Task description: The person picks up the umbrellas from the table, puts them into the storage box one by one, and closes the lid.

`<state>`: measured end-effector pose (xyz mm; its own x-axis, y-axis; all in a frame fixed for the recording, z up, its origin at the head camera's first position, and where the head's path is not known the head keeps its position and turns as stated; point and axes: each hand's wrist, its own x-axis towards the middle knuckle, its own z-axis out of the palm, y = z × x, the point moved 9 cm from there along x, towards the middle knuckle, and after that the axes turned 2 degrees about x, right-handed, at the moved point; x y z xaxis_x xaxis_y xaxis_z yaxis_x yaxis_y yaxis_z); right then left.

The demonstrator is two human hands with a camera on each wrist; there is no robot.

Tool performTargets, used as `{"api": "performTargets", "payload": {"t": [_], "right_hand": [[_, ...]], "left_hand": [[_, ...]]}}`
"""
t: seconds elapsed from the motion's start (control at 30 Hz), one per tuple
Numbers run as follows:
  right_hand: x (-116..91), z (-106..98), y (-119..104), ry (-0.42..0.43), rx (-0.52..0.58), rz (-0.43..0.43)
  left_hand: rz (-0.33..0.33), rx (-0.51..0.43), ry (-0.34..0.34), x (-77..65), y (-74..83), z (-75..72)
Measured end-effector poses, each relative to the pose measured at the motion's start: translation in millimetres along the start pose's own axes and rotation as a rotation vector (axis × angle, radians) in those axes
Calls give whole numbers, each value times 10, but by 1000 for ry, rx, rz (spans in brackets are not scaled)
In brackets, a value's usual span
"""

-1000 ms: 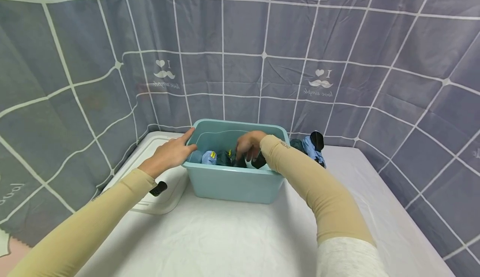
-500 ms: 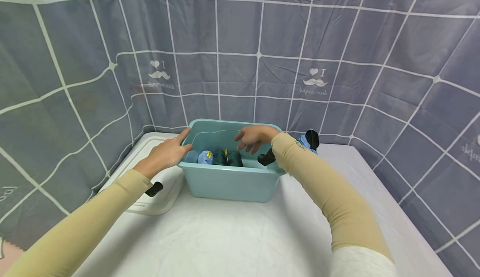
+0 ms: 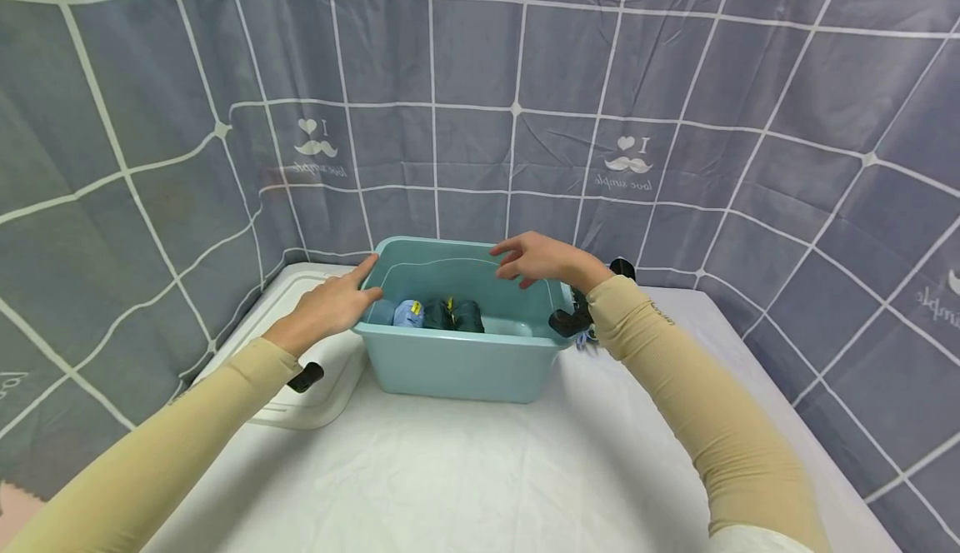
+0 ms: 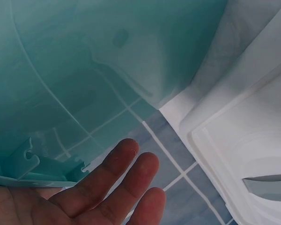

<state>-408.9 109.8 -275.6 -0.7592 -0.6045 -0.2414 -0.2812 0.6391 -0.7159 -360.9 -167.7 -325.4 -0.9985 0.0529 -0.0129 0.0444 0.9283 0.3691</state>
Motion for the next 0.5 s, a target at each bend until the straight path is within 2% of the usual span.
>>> {"api": "performTargets", "payload": {"t": [0.5], "right_hand": [[-534,-448,248,245,58,-37]], "left_hand": [[0,-2,-6,-1,-6,-4]]}}
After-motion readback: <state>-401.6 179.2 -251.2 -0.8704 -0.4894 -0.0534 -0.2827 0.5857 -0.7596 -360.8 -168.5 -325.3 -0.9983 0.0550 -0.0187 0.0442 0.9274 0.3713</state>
